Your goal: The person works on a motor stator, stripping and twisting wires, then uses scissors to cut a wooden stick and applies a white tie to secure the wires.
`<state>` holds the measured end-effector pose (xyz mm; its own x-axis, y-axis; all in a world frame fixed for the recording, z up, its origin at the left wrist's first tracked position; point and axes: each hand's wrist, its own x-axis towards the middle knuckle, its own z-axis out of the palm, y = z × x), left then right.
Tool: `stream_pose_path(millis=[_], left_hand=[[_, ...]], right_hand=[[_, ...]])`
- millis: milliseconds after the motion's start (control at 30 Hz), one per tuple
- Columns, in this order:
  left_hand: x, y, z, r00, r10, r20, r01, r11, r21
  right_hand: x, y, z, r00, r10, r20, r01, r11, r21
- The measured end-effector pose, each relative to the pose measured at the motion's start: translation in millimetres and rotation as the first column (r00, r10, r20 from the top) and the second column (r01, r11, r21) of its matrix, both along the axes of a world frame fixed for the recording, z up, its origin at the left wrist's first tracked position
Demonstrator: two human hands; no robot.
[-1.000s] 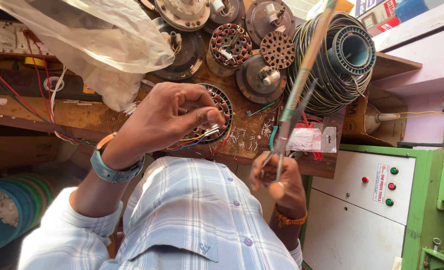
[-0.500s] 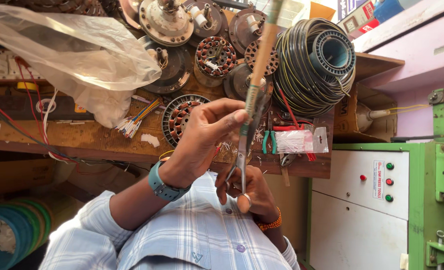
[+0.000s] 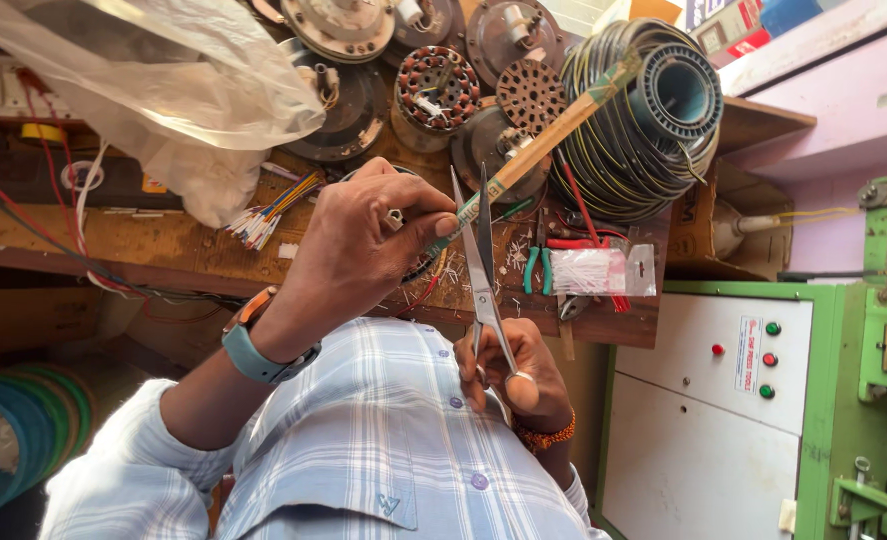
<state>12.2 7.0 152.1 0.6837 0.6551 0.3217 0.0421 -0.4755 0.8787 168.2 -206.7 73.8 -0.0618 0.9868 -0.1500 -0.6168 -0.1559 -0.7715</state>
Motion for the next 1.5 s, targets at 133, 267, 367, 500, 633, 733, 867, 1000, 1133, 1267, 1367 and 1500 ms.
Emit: stream_pose_path(millis=[133,267,367,500,633,733,867,1000,1133,1267,1367,1500], left_hand=[[-7,-4,-11,0.998,0.026,0.058,-0.012,0.974,-0.227],[0,-17,-31,0.972,0.085,0.219,0.087,0.734,-0.673],[5,-29,-47,0.912,0.155,0.380,0.200,0.640,-0.742],[11,-40,-60,0.802,0.231,0.551,0.411,0.457,-0.789],[18,-38,-60,0.771,0.329,0.545,0.479,0.263,-0.837],[16,-28,-50,0.816,0.213,0.537,0.513,0.159,-0.844],[8,-13,-32,0.834,0.053,0.549,0.494,0.371,-0.786],[-2,8,-24,0.865,-0.089,0.494,0.457,0.547,-0.702],[-3,11,-29,0.864,0.028,0.503,0.392,0.590,-0.706],[0,2,-39,0.738,0.200,0.645,0.578,0.305,-0.756],[2,-8,-48,0.678,0.261,0.687,0.641,0.248,-0.726],[0,-12,-56,0.662,0.266,0.701,0.646,0.272,-0.714]], right_hand=[[-6,12,-1,0.995,0.064,0.080,-0.066,0.997,0.029],[-17,28,6,0.971,0.124,0.205,-0.124,0.992,-0.010],[-24,42,9,0.956,0.154,0.249,-0.155,0.988,-0.014],[-29,48,13,0.974,0.153,0.165,-0.154,0.988,-0.005],[-30,49,12,0.989,0.149,0.010,-0.149,0.989,0.023],[-28,46,11,0.981,0.193,0.017,-0.194,0.981,0.022],[-25,46,14,0.975,0.185,0.121,-0.189,0.982,0.017],[-29,49,17,0.945,0.218,0.246,-0.199,0.975,-0.099],[-33,51,19,0.934,0.210,0.290,-0.216,0.976,-0.013],[-33,51,16,0.912,0.188,0.364,-0.182,0.982,-0.052],[-30,47,13,0.910,0.181,0.374,-0.174,0.983,-0.052],[-29,43,9,0.942,0.190,0.278,-0.181,0.982,-0.059]])
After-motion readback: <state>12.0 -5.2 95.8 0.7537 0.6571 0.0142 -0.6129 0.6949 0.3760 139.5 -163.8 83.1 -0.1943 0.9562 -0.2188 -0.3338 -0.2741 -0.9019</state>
